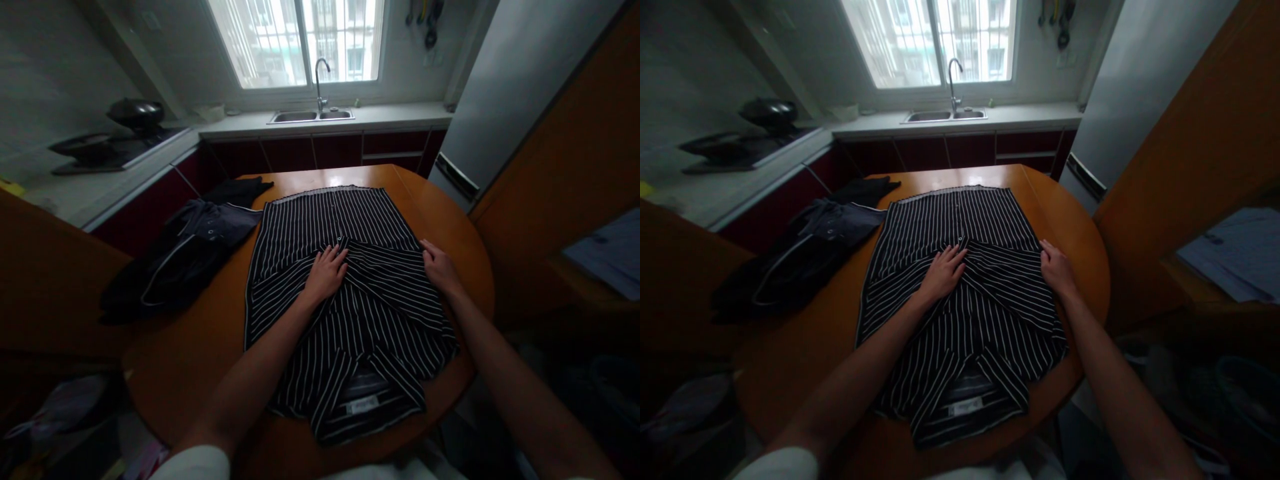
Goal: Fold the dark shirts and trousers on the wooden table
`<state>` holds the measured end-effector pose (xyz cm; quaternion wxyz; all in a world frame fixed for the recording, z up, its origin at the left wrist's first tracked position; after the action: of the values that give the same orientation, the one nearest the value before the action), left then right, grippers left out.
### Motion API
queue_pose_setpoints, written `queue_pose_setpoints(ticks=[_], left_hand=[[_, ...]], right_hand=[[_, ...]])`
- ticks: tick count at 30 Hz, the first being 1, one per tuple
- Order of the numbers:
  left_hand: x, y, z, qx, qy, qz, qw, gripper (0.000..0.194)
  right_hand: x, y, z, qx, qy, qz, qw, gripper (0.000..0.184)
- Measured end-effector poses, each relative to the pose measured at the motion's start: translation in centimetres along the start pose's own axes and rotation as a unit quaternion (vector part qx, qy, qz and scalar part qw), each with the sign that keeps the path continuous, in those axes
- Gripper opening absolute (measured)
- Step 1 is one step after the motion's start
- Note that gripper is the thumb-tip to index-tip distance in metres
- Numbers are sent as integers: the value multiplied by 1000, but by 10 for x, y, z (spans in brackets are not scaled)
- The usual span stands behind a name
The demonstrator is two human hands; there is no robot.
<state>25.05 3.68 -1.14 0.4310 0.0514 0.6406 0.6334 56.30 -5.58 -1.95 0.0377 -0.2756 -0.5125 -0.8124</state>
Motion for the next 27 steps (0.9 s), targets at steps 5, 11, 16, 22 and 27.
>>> queue_pose_setpoints(ticks=[5, 11, 16, 22, 27], left_hand=[[1, 0, 0, 0, -2, -6, 1000, 50], [0, -1, 1, 5, 0, -4, 1000, 50], [2, -2, 1, 7, 4, -4, 1000, 50], [1, 0, 1, 0, -1, -9, 1000, 50], [1, 0, 1, 4, -1, -6, 1000, 50]], right_hand=[[-2, -2, 0, 0, 1, -1, 1000, 50], [-2, -2, 0, -1, 1, 0, 1000, 50], [-1, -1, 0, 1, 2, 5, 1000, 50], [-2, -2, 1, -1, 5, 6, 1000, 50], [-1, -2, 0, -1, 0, 7, 1000, 50]])
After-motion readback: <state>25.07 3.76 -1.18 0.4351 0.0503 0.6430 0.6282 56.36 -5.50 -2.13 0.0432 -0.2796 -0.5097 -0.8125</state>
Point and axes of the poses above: each hand's wrist, its own z-axis towards the middle knuckle, its own y-axis out of the back of the hand, x = y × z, the point moved 9 cm from there along z, towards the middle knuckle, and after that the axes turned 15 degrees about -z, right-handed, at the moved point
